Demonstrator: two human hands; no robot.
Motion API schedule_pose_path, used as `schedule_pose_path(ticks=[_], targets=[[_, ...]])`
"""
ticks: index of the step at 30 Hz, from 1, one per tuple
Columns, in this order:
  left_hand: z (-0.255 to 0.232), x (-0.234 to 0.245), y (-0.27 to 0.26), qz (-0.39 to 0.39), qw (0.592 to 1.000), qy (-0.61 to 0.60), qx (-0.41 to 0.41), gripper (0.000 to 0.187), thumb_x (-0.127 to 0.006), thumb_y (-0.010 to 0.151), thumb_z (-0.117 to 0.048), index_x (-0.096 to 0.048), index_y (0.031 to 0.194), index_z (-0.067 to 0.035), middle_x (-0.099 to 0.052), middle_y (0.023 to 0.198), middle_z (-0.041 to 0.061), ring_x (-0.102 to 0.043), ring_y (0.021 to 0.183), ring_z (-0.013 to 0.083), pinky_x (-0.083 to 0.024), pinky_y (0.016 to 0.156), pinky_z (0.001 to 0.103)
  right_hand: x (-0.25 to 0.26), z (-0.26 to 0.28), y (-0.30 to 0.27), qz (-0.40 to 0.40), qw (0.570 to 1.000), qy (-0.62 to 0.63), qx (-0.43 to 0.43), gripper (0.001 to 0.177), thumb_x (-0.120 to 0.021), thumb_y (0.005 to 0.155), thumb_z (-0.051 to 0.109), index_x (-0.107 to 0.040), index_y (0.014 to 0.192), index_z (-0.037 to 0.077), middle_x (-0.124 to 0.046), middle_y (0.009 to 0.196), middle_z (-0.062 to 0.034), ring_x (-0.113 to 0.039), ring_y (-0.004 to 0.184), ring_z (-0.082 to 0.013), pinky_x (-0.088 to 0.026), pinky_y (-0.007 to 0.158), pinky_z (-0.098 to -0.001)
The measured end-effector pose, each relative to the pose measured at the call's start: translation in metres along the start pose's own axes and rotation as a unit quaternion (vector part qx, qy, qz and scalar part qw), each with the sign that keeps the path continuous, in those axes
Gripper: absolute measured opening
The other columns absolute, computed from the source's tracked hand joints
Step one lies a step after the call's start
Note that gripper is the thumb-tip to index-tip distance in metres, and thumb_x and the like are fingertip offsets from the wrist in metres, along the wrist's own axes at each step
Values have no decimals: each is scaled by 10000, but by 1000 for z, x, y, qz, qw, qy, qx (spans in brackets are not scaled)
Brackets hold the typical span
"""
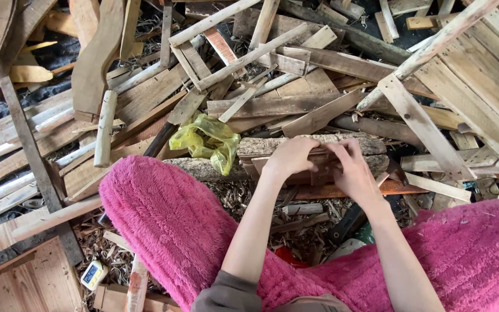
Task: Repairing or assembling a small wooden crate using a hammer
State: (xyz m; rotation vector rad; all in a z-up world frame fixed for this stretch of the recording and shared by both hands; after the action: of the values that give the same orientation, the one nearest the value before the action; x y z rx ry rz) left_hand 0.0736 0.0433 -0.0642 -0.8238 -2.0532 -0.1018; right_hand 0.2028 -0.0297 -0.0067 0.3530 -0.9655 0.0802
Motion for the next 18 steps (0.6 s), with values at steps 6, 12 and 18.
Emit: schedule_pose_path(ticks=[6,12,18], targets=[[0,6,-1,-28,999,6,14,301,-802,759,-302,-782,1042,-201,-784,967,137,-737,1000,434,-591,908,558,-5,-30,4,-50,998,31,0,717,-808,734,-76,-603,1395,113,-517,1205,-128,-587,1185,-392,-497,1034,-507],[-6,15,-5,-25,1000,2,15,305,-825,760,-387,-777,1020,-234,-783,968,123,-732,1003,435,-584,905,570,10,-88,-17,27,976,106,-186,243,-571,1084,224,-755,1238,182,-761,1131,-122,-674,1135,-365,-507,965,-511],[-13,25,-10,-22,1000,11,16,338,-824,770,-360,-760,1034,-159,-777,961,149,-732,985,449,-578,900,578,17,-68,-10,25,967,137,-214,268,-674,1015,223,-738,1271,177,-759,1129,-106,-698,1105,-315,-532,965,-466]])
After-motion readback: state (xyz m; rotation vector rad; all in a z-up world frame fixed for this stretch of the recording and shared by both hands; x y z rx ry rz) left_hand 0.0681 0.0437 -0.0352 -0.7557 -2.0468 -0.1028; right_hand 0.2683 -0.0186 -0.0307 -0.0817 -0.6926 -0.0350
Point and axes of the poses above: each hand's wrist, its own y-axis towards the middle knuckle, its own x-axis out of the back of the hand, z = x × y, the point moved 7 cm from there along y, towards the middle knuckle
